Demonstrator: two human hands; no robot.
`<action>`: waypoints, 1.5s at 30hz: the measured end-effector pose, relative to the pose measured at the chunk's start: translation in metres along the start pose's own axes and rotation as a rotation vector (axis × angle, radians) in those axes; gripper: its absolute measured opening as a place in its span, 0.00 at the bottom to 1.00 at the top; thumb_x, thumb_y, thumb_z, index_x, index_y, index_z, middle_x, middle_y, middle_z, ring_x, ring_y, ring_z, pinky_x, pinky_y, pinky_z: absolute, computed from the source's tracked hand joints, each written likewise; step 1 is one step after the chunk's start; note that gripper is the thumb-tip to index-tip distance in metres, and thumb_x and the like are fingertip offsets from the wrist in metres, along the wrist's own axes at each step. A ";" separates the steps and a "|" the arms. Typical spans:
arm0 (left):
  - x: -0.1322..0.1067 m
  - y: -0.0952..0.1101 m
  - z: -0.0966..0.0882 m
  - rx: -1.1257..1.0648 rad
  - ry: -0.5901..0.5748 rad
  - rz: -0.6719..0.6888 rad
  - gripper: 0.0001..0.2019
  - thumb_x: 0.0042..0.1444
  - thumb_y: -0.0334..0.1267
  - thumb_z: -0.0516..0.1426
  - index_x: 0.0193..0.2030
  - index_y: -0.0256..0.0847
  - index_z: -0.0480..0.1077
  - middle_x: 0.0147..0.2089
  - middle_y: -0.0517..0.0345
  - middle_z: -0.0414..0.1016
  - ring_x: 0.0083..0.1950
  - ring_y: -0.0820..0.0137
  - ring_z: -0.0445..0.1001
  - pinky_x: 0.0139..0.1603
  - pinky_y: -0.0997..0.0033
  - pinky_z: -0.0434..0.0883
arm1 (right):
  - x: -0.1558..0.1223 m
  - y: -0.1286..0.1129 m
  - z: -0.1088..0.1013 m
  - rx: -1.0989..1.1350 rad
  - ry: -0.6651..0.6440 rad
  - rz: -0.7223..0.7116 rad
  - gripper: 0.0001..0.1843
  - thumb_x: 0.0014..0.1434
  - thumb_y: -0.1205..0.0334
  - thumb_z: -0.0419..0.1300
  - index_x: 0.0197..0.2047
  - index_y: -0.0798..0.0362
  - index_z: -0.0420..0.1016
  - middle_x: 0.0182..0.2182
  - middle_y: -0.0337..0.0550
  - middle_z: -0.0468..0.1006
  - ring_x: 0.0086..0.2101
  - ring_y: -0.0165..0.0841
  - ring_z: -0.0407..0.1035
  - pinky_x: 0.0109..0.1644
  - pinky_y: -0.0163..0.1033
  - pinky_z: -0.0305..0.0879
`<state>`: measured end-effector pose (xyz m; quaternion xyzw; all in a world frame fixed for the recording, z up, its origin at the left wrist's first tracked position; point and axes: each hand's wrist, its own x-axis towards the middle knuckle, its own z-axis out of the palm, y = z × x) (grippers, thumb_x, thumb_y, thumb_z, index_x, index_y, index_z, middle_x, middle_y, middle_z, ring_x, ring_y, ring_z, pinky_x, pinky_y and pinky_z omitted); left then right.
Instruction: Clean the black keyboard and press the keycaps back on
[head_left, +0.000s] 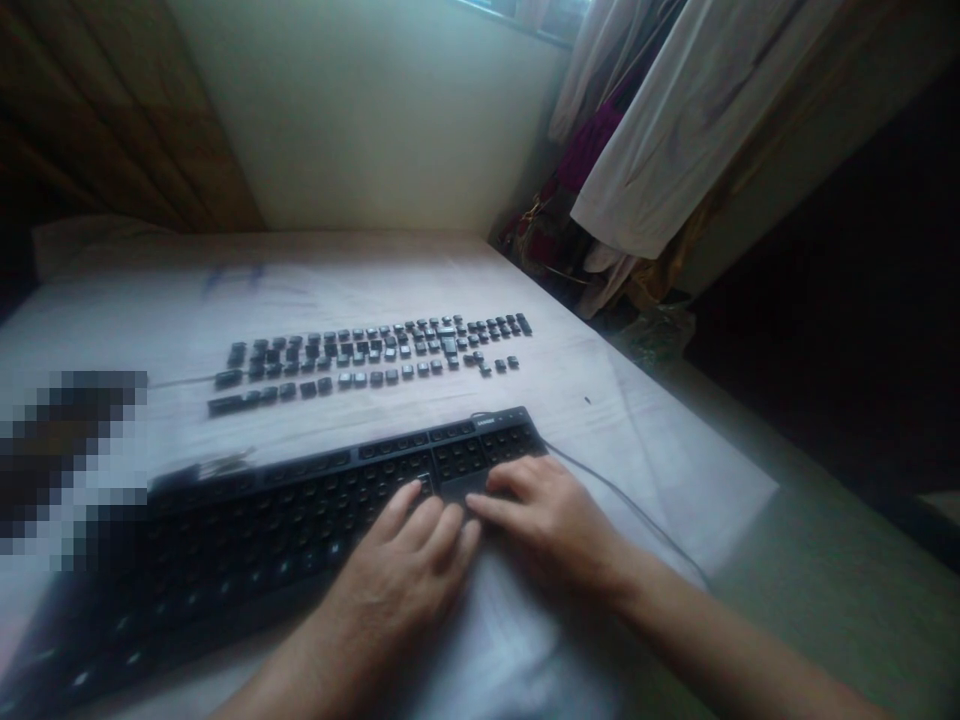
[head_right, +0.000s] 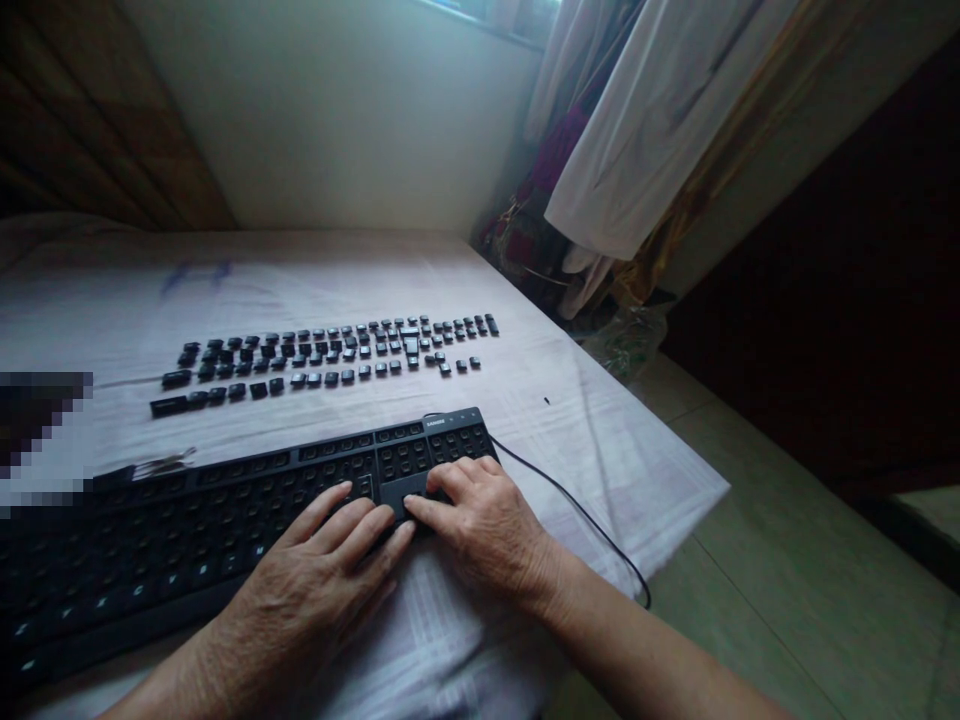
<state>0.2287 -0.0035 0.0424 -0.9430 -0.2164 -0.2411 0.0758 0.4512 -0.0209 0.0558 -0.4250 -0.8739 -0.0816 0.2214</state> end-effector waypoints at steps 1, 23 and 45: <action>0.000 0.000 0.000 0.006 -0.006 0.006 0.12 0.69 0.32 0.49 0.52 0.37 0.71 0.44 0.56 0.73 0.49 0.64 0.69 0.69 0.56 0.53 | 0.001 0.000 0.000 -0.011 0.002 -0.007 0.11 0.67 0.68 0.58 0.47 0.49 0.81 0.38 0.46 0.79 0.36 0.36 0.69 0.39 0.41 0.62; -0.012 -0.006 -0.001 -0.004 0.067 0.014 0.15 0.71 0.35 0.47 0.55 0.47 0.72 0.49 0.56 0.74 0.50 0.64 0.70 0.67 0.55 0.56 | -0.022 0.009 0.006 0.292 0.297 0.293 0.23 0.61 0.78 0.51 0.50 0.48 0.79 0.38 0.44 0.78 0.39 0.35 0.74 0.43 0.42 0.73; 0.000 -0.003 0.000 -0.061 0.002 -0.093 0.12 0.67 0.38 0.52 0.53 0.46 0.73 0.46 0.57 0.76 0.48 0.64 0.72 0.64 0.57 0.59 | -0.009 -0.003 0.008 0.051 0.089 0.077 0.13 0.65 0.69 0.56 0.48 0.52 0.81 0.41 0.50 0.79 0.41 0.39 0.70 0.43 0.44 0.66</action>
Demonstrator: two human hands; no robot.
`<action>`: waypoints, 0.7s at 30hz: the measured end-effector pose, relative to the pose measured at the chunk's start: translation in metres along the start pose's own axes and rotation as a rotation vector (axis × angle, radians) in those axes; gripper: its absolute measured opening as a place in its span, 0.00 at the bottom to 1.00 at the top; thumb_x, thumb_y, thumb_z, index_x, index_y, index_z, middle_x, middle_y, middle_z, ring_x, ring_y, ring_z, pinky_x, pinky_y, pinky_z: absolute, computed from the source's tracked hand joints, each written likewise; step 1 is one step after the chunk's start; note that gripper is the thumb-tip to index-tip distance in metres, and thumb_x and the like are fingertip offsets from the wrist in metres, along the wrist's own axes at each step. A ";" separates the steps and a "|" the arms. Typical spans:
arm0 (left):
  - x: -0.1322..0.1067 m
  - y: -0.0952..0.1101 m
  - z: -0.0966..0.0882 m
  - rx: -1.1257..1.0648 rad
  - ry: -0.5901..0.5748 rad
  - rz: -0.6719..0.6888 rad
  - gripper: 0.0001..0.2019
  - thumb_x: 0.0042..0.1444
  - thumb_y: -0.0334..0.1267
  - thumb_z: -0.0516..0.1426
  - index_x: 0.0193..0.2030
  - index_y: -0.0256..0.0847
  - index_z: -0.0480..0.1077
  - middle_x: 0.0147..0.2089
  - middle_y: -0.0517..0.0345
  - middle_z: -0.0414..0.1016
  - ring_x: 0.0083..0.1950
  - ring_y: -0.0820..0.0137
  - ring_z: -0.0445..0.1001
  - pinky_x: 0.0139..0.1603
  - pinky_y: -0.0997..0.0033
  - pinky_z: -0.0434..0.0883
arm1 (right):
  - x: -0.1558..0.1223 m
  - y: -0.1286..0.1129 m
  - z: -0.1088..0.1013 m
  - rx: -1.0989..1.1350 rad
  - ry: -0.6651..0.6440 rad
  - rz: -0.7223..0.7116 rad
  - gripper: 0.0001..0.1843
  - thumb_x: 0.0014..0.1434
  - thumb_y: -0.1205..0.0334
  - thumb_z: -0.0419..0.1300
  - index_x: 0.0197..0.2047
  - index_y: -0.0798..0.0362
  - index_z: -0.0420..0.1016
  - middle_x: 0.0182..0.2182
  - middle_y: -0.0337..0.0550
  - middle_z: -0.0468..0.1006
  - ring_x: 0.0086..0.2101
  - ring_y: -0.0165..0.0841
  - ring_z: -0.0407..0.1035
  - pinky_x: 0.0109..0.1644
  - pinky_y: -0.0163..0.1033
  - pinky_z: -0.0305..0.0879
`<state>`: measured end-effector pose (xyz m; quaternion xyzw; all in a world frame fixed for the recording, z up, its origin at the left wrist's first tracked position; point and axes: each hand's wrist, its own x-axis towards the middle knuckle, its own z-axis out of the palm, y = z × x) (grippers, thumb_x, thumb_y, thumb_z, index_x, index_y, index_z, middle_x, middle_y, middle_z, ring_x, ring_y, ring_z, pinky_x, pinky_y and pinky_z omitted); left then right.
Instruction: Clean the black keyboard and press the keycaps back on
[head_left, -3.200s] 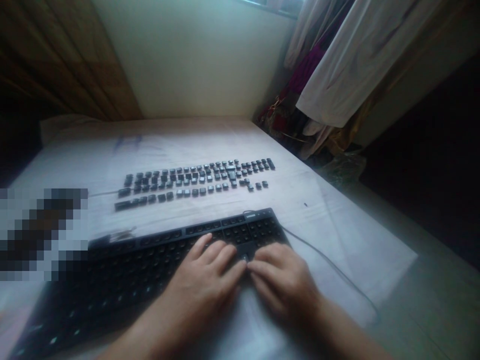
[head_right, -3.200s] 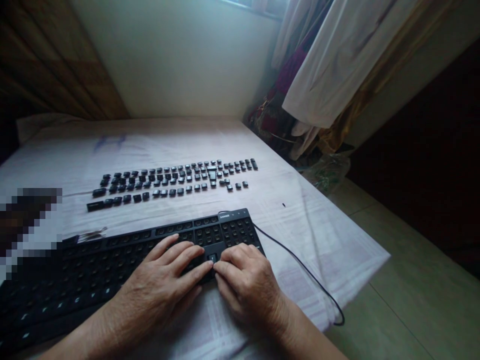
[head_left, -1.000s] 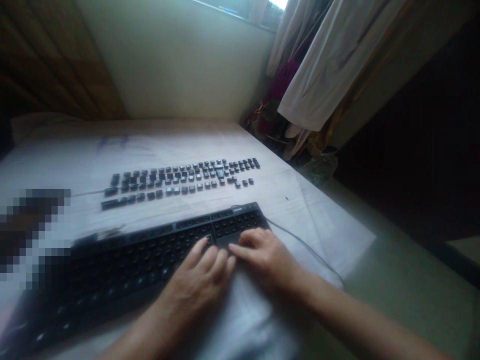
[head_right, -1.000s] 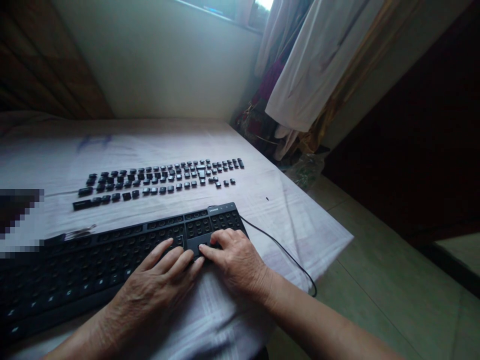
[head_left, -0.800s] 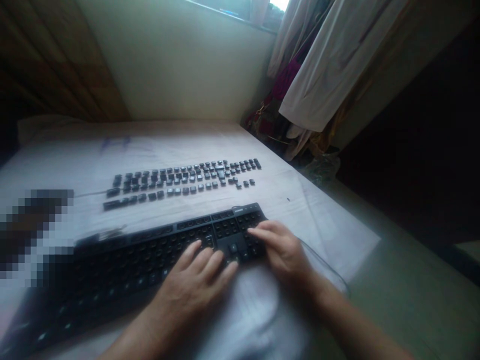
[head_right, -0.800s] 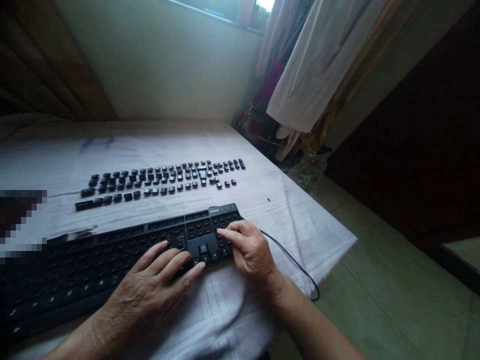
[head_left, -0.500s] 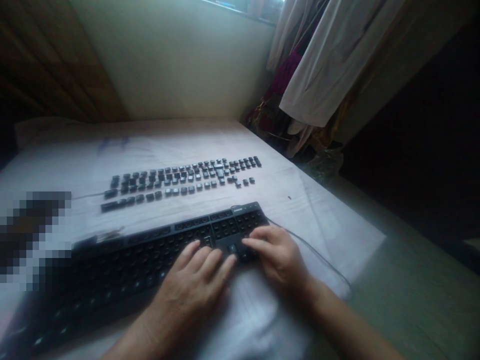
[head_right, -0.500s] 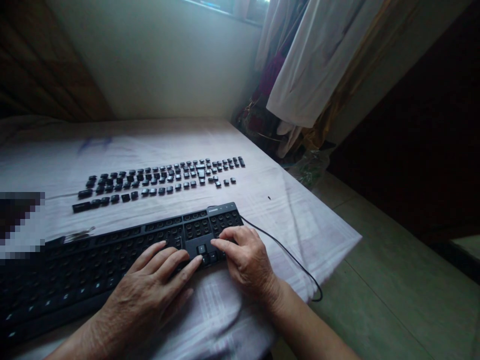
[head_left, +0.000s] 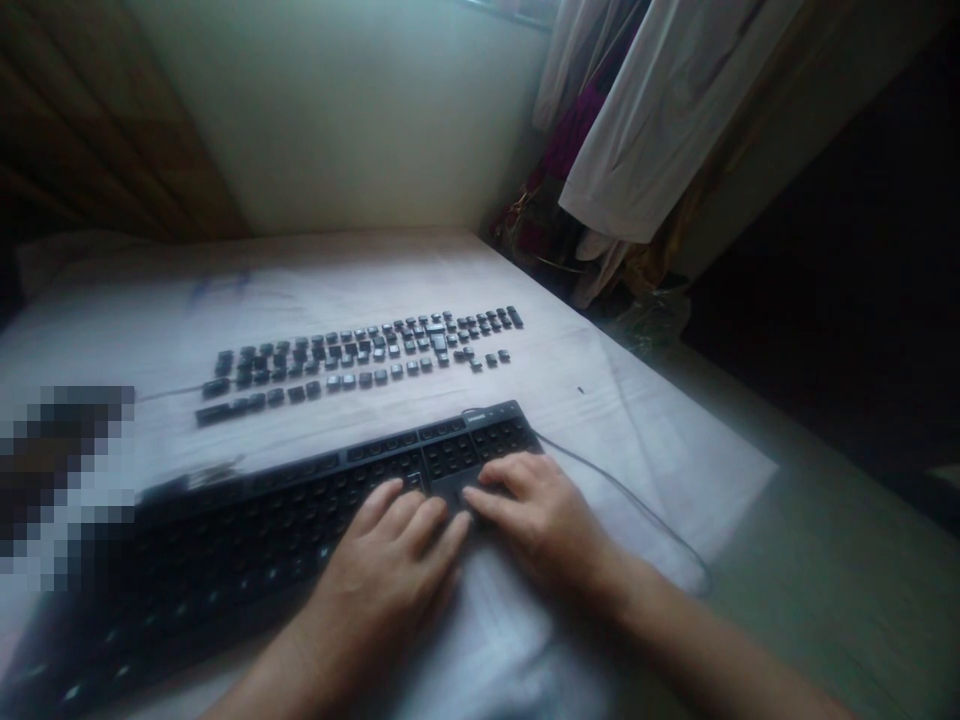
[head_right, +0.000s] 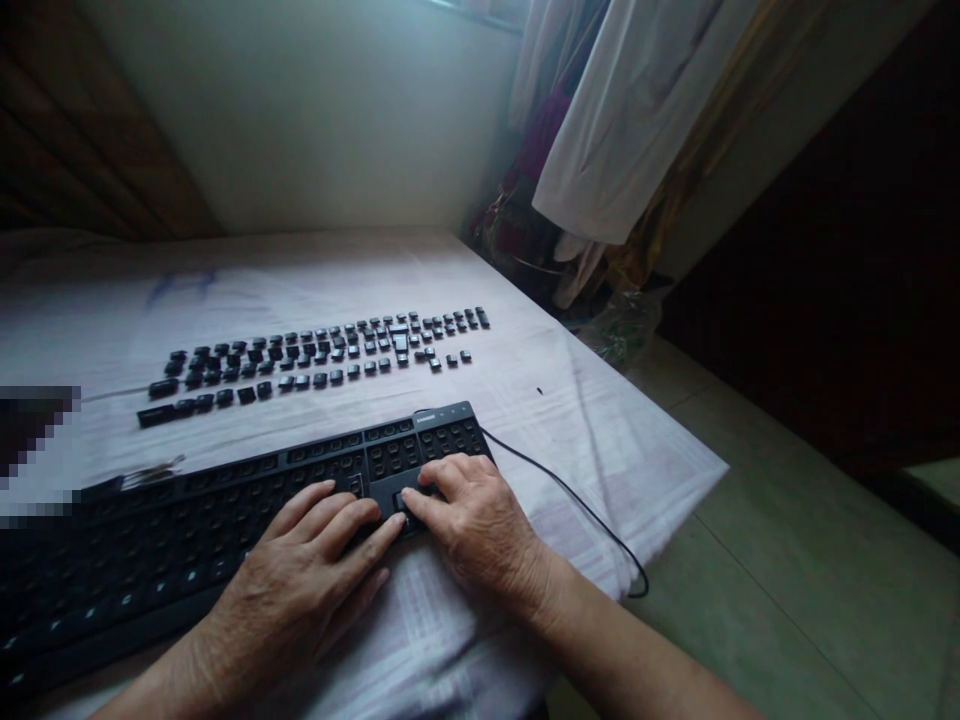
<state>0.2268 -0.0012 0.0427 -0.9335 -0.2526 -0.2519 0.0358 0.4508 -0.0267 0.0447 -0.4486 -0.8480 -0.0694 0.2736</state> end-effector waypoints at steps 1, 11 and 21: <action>0.000 0.000 0.000 0.010 0.001 0.004 0.12 0.67 0.39 0.52 0.53 0.46 0.73 0.46 0.57 0.76 0.48 0.64 0.72 0.64 0.57 0.60 | 0.000 0.001 -0.001 0.015 -0.007 0.003 0.14 0.65 0.69 0.56 0.48 0.52 0.81 0.41 0.50 0.79 0.41 0.39 0.70 0.42 0.44 0.67; -0.003 -0.013 -0.023 -0.039 0.010 0.030 0.14 0.71 0.37 0.47 0.50 0.42 0.74 0.46 0.59 0.80 0.47 0.67 0.75 0.60 0.61 0.61 | -0.001 0.004 -0.004 0.152 0.037 0.041 0.18 0.59 0.73 0.55 0.48 0.50 0.80 0.43 0.48 0.78 0.41 0.39 0.72 0.43 0.44 0.67; -0.024 -0.029 -0.041 -0.005 0.028 -0.023 0.11 0.69 0.36 0.51 0.46 0.44 0.76 0.44 0.61 0.81 0.46 0.66 0.77 0.58 0.60 0.62 | 0.004 0.005 0.001 0.191 0.008 0.061 0.19 0.56 0.76 0.56 0.43 0.49 0.82 0.41 0.47 0.78 0.40 0.37 0.71 0.41 0.43 0.67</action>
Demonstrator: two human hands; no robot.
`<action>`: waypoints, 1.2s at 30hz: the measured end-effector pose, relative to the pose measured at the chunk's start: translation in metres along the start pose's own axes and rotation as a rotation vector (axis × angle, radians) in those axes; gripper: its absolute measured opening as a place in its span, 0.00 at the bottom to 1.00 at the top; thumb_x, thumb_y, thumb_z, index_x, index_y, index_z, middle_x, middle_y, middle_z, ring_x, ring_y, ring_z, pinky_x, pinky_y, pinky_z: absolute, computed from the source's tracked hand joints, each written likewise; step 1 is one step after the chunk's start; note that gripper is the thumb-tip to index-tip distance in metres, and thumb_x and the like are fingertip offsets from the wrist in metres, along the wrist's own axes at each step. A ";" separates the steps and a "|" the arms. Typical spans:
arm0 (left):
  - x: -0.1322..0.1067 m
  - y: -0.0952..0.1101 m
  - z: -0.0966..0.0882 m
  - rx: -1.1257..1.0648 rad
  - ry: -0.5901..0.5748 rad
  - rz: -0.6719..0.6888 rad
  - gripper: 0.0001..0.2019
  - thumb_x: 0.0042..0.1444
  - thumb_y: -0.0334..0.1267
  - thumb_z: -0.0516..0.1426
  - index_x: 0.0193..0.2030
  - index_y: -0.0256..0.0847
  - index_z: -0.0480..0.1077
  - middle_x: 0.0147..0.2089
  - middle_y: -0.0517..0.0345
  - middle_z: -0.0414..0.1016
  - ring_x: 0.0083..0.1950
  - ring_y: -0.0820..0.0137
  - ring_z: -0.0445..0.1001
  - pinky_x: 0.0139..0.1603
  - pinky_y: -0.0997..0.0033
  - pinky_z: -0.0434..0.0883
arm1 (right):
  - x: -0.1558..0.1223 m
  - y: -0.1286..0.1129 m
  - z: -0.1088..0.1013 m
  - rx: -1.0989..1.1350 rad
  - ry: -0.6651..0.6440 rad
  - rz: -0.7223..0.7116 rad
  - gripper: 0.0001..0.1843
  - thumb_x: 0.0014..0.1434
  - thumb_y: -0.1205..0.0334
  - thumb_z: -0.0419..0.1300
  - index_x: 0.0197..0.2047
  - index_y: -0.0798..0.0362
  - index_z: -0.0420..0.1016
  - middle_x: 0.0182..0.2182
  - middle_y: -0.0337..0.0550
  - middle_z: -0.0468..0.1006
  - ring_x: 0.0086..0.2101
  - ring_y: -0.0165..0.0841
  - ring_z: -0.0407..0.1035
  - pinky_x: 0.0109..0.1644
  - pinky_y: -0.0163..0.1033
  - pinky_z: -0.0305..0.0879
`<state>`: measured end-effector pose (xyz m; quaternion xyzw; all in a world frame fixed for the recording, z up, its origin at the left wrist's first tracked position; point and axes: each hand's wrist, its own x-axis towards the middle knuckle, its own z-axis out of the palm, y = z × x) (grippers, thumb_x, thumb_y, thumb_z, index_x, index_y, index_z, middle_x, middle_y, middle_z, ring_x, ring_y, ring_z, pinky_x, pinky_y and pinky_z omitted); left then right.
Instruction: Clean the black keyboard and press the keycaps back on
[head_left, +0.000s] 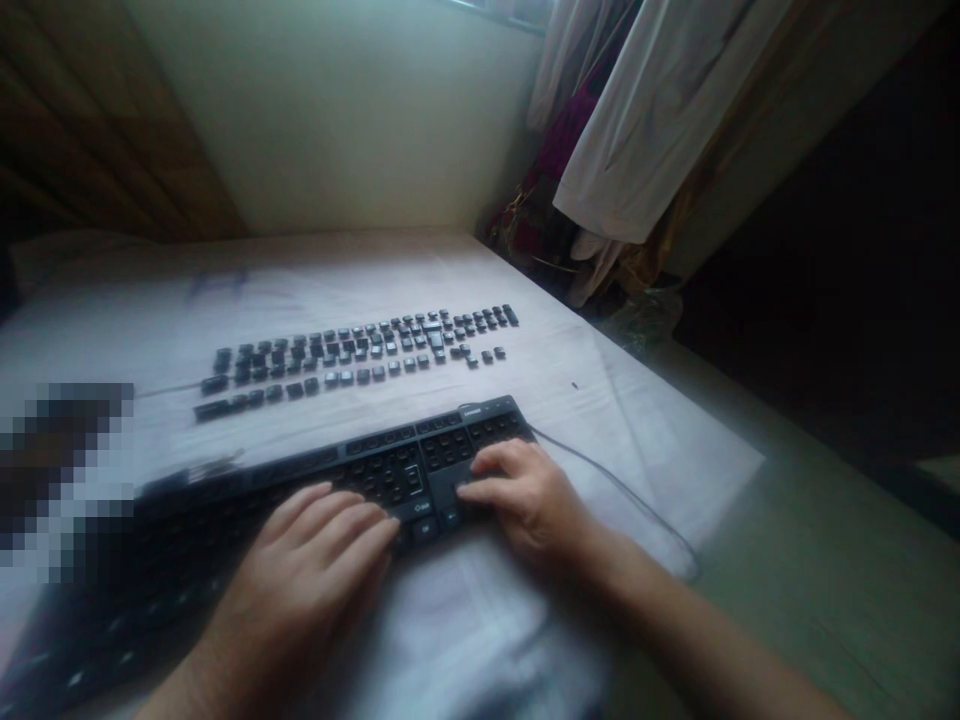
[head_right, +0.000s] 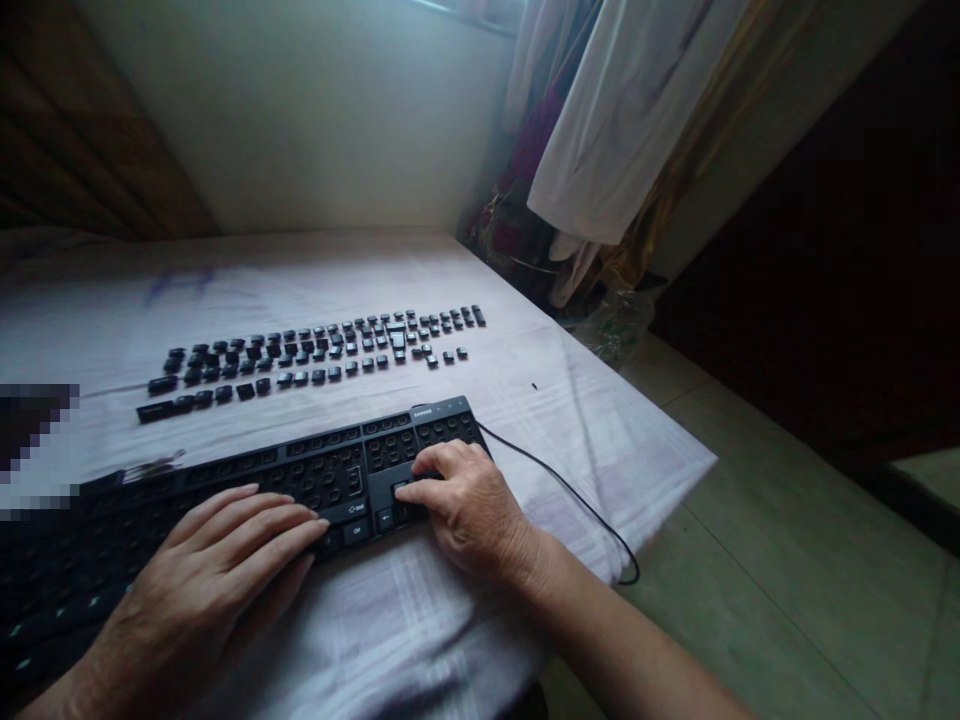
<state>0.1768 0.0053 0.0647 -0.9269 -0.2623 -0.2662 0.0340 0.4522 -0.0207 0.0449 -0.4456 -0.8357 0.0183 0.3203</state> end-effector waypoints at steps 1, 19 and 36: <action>-0.002 -0.001 -0.001 0.000 0.005 -0.007 0.11 0.69 0.37 0.51 0.46 0.44 0.76 0.44 0.61 0.81 0.46 0.65 0.77 0.58 0.60 0.63 | 0.000 0.001 0.000 0.008 0.008 0.008 0.19 0.57 0.76 0.55 0.43 0.49 0.82 0.41 0.47 0.78 0.40 0.37 0.72 0.42 0.43 0.68; 0.030 0.001 0.026 0.004 -0.153 0.041 0.18 0.65 0.43 0.53 0.61 0.54 0.70 0.58 0.51 0.73 0.60 0.58 0.70 0.66 0.49 0.60 | -0.007 -0.026 -0.001 -0.098 0.069 0.036 0.13 0.58 0.71 0.56 0.42 0.52 0.79 0.39 0.48 0.78 0.38 0.40 0.70 0.42 0.46 0.66; 0.030 0.004 0.040 -0.053 -0.173 -0.028 0.20 0.64 0.47 0.56 0.62 0.55 0.69 0.60 0.52 0.71 0.62 0.59 0.67 0.69 0.48 0.53 | 0.001 -0.034 0.006 -0.144 -0.039 0.079 0.09 0.56 0.71 0.55 0.39 0.55 0.73 0.36 0.49 0.76 0.37 0.42 0.67 0.44 0.48 0.63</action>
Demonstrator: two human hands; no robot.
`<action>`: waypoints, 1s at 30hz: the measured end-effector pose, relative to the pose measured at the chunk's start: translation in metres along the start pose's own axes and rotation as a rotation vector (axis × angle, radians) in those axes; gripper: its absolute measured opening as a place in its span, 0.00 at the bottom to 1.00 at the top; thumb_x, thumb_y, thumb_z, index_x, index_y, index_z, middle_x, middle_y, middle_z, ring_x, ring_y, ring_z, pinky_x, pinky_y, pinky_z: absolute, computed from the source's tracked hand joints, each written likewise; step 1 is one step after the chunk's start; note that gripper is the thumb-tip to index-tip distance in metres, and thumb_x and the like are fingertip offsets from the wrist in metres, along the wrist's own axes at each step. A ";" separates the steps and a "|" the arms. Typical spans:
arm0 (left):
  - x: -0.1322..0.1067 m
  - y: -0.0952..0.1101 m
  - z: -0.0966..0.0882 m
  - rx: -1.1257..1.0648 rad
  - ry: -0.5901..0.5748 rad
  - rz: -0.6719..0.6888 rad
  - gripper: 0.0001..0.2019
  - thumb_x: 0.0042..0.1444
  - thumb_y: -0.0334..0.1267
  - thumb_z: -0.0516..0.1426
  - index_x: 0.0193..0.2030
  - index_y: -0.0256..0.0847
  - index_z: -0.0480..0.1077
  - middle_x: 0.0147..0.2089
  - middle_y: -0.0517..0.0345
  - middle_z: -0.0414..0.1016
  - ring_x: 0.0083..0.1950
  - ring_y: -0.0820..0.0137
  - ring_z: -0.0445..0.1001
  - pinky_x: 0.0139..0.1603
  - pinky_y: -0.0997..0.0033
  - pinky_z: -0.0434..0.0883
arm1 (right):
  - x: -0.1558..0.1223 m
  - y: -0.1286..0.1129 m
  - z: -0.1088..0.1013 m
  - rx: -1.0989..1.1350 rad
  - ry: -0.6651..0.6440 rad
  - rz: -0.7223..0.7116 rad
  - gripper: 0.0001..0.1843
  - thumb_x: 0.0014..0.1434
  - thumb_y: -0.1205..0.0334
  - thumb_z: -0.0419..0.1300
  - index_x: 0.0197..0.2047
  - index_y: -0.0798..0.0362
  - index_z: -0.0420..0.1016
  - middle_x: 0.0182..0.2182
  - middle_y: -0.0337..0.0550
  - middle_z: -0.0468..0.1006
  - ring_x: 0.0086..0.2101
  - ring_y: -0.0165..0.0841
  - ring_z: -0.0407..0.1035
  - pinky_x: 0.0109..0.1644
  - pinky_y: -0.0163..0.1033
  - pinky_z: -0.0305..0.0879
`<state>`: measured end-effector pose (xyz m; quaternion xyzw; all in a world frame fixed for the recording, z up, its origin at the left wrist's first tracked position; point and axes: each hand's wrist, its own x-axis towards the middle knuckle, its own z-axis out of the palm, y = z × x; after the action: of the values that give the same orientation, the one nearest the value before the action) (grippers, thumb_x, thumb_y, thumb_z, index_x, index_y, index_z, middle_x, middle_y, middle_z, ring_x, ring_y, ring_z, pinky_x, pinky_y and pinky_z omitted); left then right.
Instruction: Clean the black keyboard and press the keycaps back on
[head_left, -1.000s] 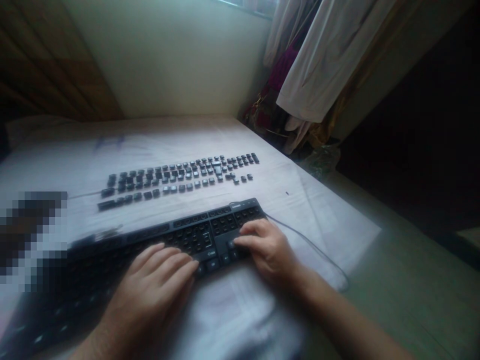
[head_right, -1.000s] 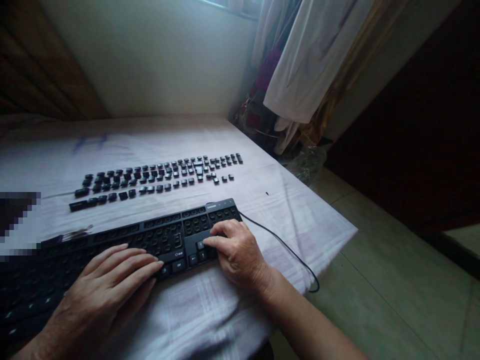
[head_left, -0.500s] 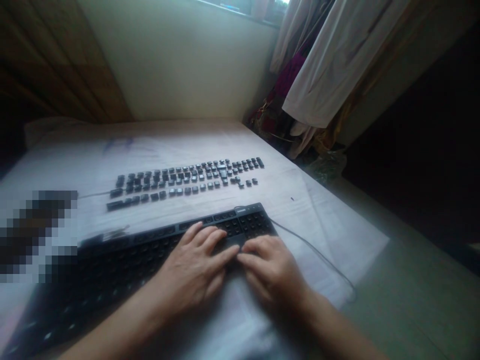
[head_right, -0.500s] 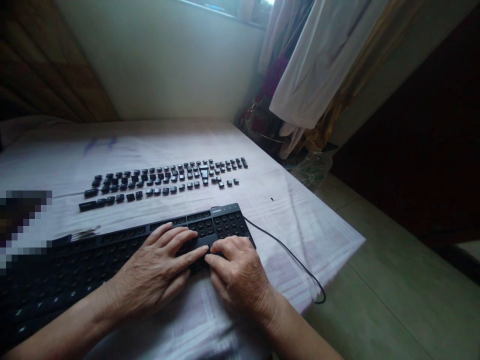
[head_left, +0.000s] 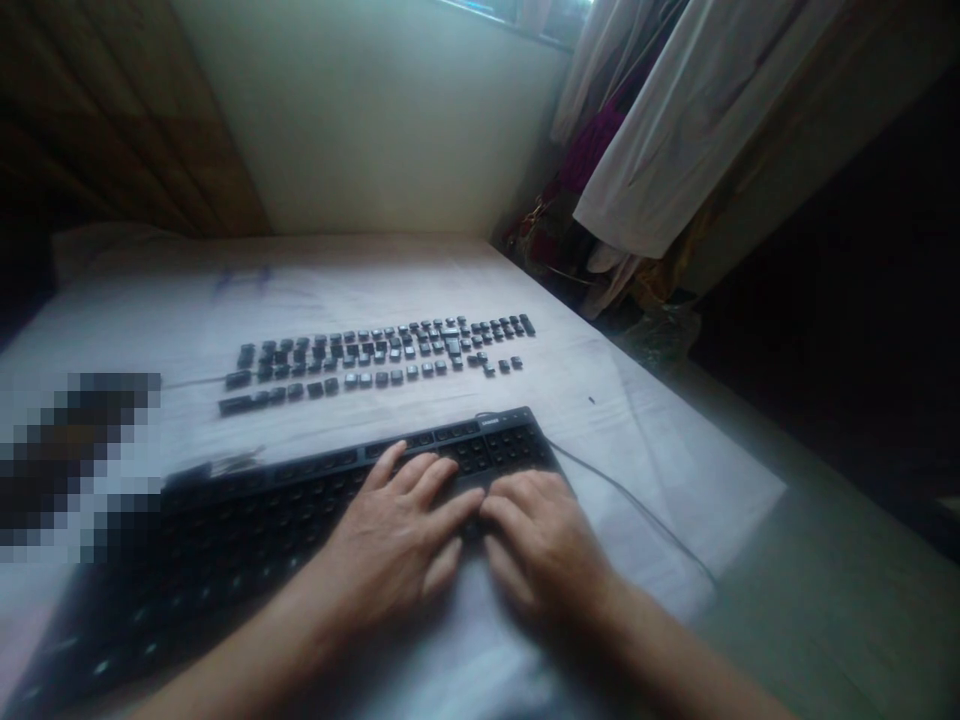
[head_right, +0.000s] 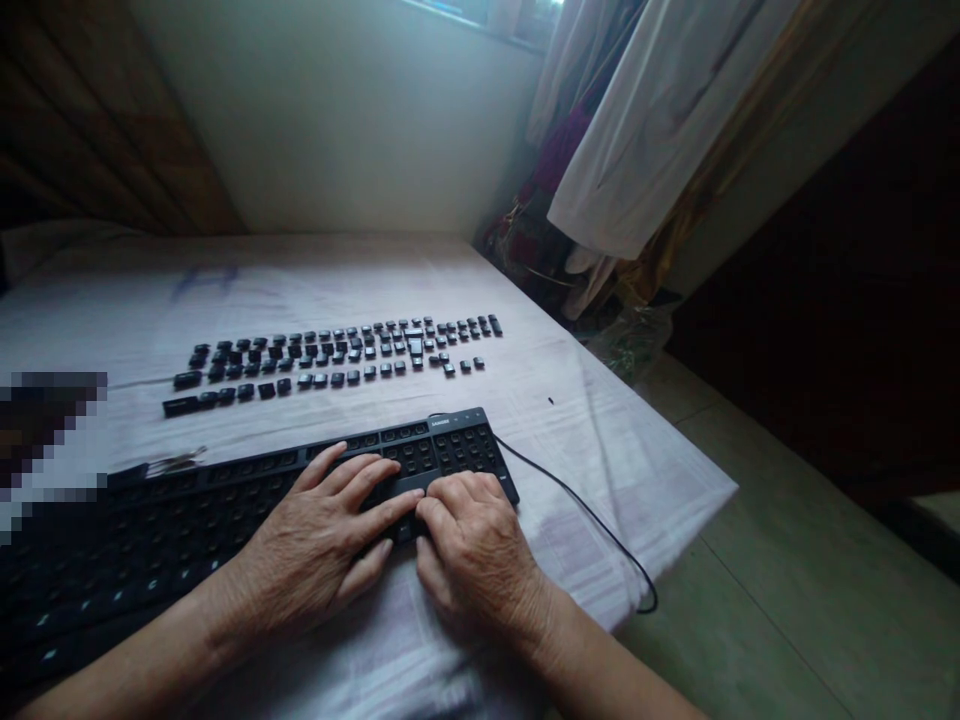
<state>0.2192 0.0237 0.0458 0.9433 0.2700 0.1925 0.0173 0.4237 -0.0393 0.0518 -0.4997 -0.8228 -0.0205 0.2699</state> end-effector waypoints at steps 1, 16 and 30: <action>0.000 0.000 0.000 -0.005 0.001 -0.003 0.20 0.64 0.47 0.56 0.62 0.55 0.69 0.60 0.52 0.71 0.62 0.59 0.68 0.69 0.47 0.54 | -0.001 0.000 0.000 0.005 0.009 0.000 0.08 0.57 0.71 0.54 0.39 0.55 0.73 0.36 0.49 0.76 0.37 0.42 0.67 0.44 0.48 0.63; 0.001 0.001 -0.003 -0.032 -0.025 -0.009 0.23 0.60 0.53 0.59 0.62 0.55 0.69 0.61 0.49 0.71 0.61 0.55 0.69 0.67 0.44 0.57 | -0.009 0.003 -0.005 0.062 0.027 0.043 0.10 0.60 0.70 0.56 0.43 0.53 0.75 0.38 0.47 0.76 0.39 0.41 0.68 0.44 0.48 0.62; 0.011 -0.023 -0.004 0.183 0.040 -0.064 0.21 0.65 0.48 0.55 0.60 0.44 0.70 0.58 0.50 0.76 0.57 0.57 0.74 0.63 0.47 0.64 | 0.040 0.041 -0.011 0.028 -0.065 -0.043 0.11 0.55 0.70 0.66 0.42 0.54 0.75 0.40 0.47 0.79 0.41 0.42 0.71 0.46 0.46 0.66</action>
<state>0.2148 0.0488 0.0507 0.9278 0.3166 0.1854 -0.0681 0.4479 0.0106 0.0699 -0.4785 -0.8418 0.0014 0.2497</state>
